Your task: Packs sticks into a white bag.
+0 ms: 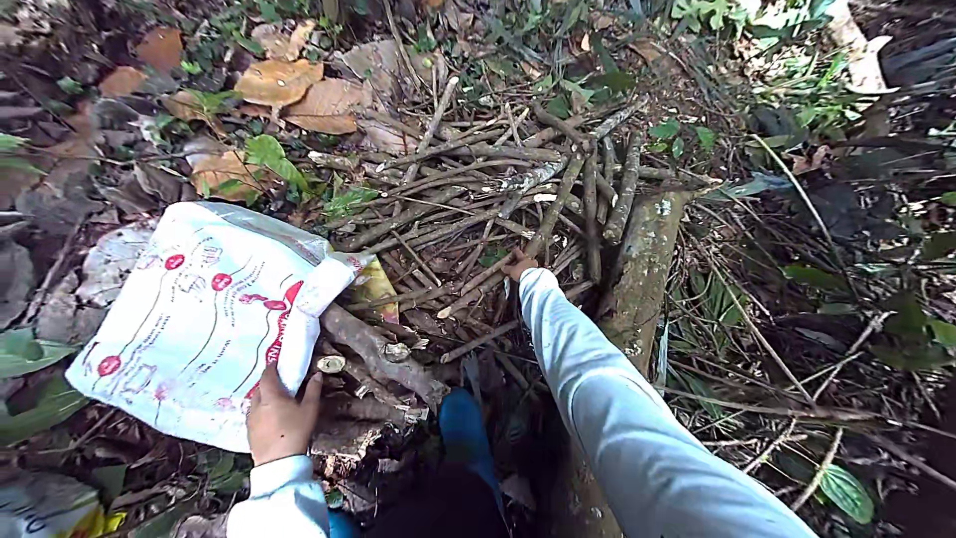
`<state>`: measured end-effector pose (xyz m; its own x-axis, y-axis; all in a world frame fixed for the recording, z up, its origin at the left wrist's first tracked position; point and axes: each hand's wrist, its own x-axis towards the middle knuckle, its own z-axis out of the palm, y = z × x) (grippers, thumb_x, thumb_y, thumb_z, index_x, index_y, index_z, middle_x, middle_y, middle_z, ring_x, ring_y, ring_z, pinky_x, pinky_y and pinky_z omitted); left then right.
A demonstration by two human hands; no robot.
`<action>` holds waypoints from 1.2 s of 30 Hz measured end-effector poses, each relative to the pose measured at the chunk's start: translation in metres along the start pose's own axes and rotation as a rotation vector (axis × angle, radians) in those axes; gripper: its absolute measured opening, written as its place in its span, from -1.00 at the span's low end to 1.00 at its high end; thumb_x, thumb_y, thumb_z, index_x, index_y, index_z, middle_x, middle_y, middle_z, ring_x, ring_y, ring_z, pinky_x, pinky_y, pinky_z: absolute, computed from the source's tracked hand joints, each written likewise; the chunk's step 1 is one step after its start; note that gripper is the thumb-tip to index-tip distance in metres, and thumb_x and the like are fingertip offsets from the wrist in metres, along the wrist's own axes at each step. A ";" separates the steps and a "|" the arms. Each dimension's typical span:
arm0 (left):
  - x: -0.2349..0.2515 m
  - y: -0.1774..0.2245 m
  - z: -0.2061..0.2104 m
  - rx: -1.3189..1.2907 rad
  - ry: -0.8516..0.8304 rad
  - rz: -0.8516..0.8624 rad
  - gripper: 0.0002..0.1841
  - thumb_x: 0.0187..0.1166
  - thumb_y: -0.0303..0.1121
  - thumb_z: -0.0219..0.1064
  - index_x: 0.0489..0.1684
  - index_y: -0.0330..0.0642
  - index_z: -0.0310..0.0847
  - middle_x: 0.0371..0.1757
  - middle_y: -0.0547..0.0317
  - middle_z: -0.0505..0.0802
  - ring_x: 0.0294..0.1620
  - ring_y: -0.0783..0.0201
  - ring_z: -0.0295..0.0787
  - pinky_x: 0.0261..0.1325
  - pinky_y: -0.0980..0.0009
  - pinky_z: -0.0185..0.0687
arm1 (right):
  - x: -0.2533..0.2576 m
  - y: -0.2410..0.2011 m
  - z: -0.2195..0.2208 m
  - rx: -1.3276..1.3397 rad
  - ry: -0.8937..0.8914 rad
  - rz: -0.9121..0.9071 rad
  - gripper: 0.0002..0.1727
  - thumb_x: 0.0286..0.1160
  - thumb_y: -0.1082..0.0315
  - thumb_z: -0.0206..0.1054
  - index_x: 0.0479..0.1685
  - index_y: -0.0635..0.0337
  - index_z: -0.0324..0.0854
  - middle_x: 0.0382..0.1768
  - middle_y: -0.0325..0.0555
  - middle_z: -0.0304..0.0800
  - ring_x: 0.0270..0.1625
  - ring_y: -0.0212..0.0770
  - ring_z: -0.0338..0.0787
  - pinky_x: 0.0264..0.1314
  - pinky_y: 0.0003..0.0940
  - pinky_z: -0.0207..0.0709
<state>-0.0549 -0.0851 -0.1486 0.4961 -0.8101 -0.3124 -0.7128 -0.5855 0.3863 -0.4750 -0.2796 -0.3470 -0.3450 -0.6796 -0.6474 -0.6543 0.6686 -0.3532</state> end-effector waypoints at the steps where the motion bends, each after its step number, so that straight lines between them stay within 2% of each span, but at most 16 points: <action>1: 0.000 0.001 -0.001 0.013 -0.007 -0.014 -0.26 0.61 -0.24 0.47 0.72 -0.43 0.27 0.52 -0.62 0.57 0.57 -0.52 0.49 0.60 -0.40 0.29 | -0.015 -0.007 -0.004 0.089 0.045 0.032 -0.19 0.57 0.18 0.47 0.84 -0.03 0.25 0.66 0.34 0.43 0.74 0.32 0.38 0.74 0.30 0.23; 3: 0.002 0.004 -0.002 0.016 -0.011 -0.030 -0.31 0.66 -0.26 0.42 0.71 -0.44 0.29 0.51 -0.59 0.59 0.59 -0.49 0.49 0.62 -0.38 0.28 | -0.048 -0.015 -0.015 0.286 0.167 0.102 -0.37 0.51 0.41 0.46 0.64 -0.05 0.54 0.52 0.21 0.63 0.64 0.23 0.54 0.65 0.28 0.37; 5: 0.003 0.007 -0.006 0.001 -0.017 -0.041 -0.33 0.67 -0.28 0.41 0.70 -0.44 0.29 0.50 -0.58 0.61 0.58 -0.47 0.51 0.62 -0.36 0.29 | -0.081 -0.010 -0.027 0.458 0.233 0.100 -0.40 0.50 0.53 0.37 0.59 0.01 0.58 0.48 0.17 0.68 0.58 0.18 0.61 0.59 0.24 0.43; 8: 0.002 0.016 -0.012 -0.044 -0.032 -0.048 -0.26 0.62 -0.20 0.46 0.72 -0.42 0.28 0.50 -0.56 0.61 0.58 -0.46 0.51 0.62 -0.37 0.29 | -0.146 0.022 -0.048 0.589 0.272 -0.009 -0.10 0.34 0.62 0.43 0.81 0.15 0.20 0.53 0.39 0.53 0.45 0.32 0.66 0.40 0.29 0.58; 10: 0.002 0.021 -0.016 -0.020 -0.083 -0.088 -0.27 0.70 -0.09 0.37 0.73 -0.39 0.27 0.51 -0.53 0.62 0.59 -0.44 0.52 0.62 -0.36 0.32 | -0.206 0.055 -0.065 0.577 0.260 -0.051 0.05 0.30 0.61 0.43 0.91 0.14 -0.05 0.64 0.40 0.38 0.48 0.28 0.64 0.42 0.22 0.59; 13: 0.008 0.025 -0.034 -0.046 -0.099 -0.107 -0.45 0.86 -0.13 0.13 0.57 -0.45 0.46 0.42 -0.55 0.68 0.55 -0.42 0.57 0.61 -0.33 0.32 | -0.289 0.122 -0.095 0.506 0.221 -0.126 -0.07 0.47 0.50 0.42 0.90 0.08 0.04 0.45 0.43 0.56 0.03 0.23 0.81 -0.03 0.21 0.72; 15: 0.016 0.022 -0.052 -0.095 -0.055 -0.070 -0.50 0.88 -0.14 0.09 0.45 -0.47 0.55 0.33 -0.59 0.72 0.48 -0.47 0.61 0.56 -0.41 0.33 | -0.336 0.161 -0.127 0.478 0.158 -0.216 -0.14 0.50 0.45 0.38 0.87 0.07 0.13 0.12 0.24 0.73 -0.37 -0.09 0.74 -0.39 -0.09 0.68; 17: 0.022 0.018 -0.070 -0.145 -0.014 -0.008 -0.52 0.87 -0.17 0.13 0.37 -0.50 0.61 0.28 -0.62 0.74 0.43 -0.53 0.61 0.50 -0.50 0.31 | -0.371 0.191 -0.154 0.489 0.030 -0.339 -0.12 0.31 0.44 0.34 0.81 0.18 0.19 -0.10 -0.04 0.80 -0.54 -0.38 0.71 -0.57 -0.41 0.65; 19: 0.020 0.023 -0.089 -0.149 -0.014 0.038 -0.55 0.84 -0.20 0.16 0.29 -0.51 0.64 0.23 -0.60 0.75 0.39 -0.52 0.64 0.47 -0.50 0.33 | -0.390 0.203 -0.169 0.439 -0.063 -0.515 -0.11 0.12 0.36 0.41 0.70 0.30 0.35 0.00 -0.17 0.88 -0.38 -0.54 0.79 -0.40 -0.58 0.70; 21: 0.014 0.028 -0.102 -0.127 -0.023 0.057 -0.57 0.82 -0.22 0.19 0.26 -0.51 0.65 0.22 -0.58 0.77 0.38 -0.49 0.66 0.47 -0.48 0.34 | -0.403 0.190 -0.170 0.325 -0.143 -0.692 -0.16 0.10 0.30 0.45 0.62 0.31 0.48 0.27 -0.09 0.84 -0.01 -0.55 0.83 0.05 -0.58 0.72; 24: 0.004 0.025 -0.112 -0.062 -0.060 0.084 -0.58 0.83 -0.23 0.18 0.26 -0.52 0.65 0.21 -0.60 0.76 0.38 -0.51 0.65 0.47 -0.49 0.34 | -0.413 0.131 -0.154 0.154 -0.314 -0.808 -0.24 0.24 0.42 0.46 0.63 0.23 0.51 0.37 0.09 0.78 0.23 -0.21 0.84 0.34 -0.22 0.69; 26: -0.003 0.020 -0.114 -0.020 -0.083 0.096 -0.58 0.85 -0.23 0.16 0.23 -0.52 0.64 0.18 -0.59 0.78 0.35 -0.51 0.68 0.44 -0.49 0.36 | -0.412 0.070 -0.134 -0.033 -0.418 -0.838 -0.27 0.41 0.48 0.47 0.70 0.18 0.45 0.47 0.23 0.69 0.46 0.13 0.73 0.57 0.14 0.50; 28: -0.011 0.019 -0.113 0.032 -0.105 0.101 -0.56 0.86 -0.20 0.14 0.22 -0.54 0.64 0.18 -0.61 0.77 0.35 -0.52 0.66 0.44 -0.51 0.35 | -0.406 0.005 -0.097 -0.238 -0.462 -0.817 -0.30 0.52 0.41 0.42 0.74 -0.01 0.43 0.49 0.20 0.68 0.53 0.23 0.66 0.62 0.31 0.38; 31: -0.014 0.015 -0.111 0.079 -0.115 0.097 -0.54 0.86 -0.17 0.15 0.21 -0.54 0.64 0.18 -0.63 0.76 0.37 -0.55 0.65 0.44 -0.52 0.34 | -0.390 -0.084 -0.011 -0.411 -0.464 -0.879 -0.36 0.59 0.33 0.36 0.72 -0.19 0.47 0.41 0.17 0.75 0.48 0.28 0.69 0.49 0.45 0.43; 34: -0.010 0.007 -0.111 0.103 -0.139 0.100 -0.55 0.85 -0.15 0.16 0.21 -0.49 0.64 0.14 -0.59 0.78 0.31 -0.53 0.69 0.39 -0.51 0.40 | -0.374 -0.144 0.064 -0.304 -0.530 -1.096 -0.34 0.59 0.43 0.38 0.74 -0.01 0.43 0.61 0.19 0.55 0.65 0.23 0.53 0.68 0.29 0.33; 36: -0.005 0.002 -0.119 0.114 -0.160 0.102 -0.56 0.85 -0.18 0.17 0.26 -0.49 0.64 0.18 -0.60 0.77 0.34 -0.53 0.66 0.42 -0.51 0.36 | -0.370 -0.164 0.065 -0.138 -0.557 -1.190 -0.45 0.67 0.47 0.30 0.67 0.18 0.49 0.68 0.23 0.46 0.73 0.16 0.44 0.79 0.13 0.21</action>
<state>0.0002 -0.0853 -0.0433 0.3395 -0.8444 -0.4143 -0.8112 -0.4858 0.3254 -0.1967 -0.1181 -0.0933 0.7839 -0.5903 -0.1923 -0.4373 -0.3052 -0.8459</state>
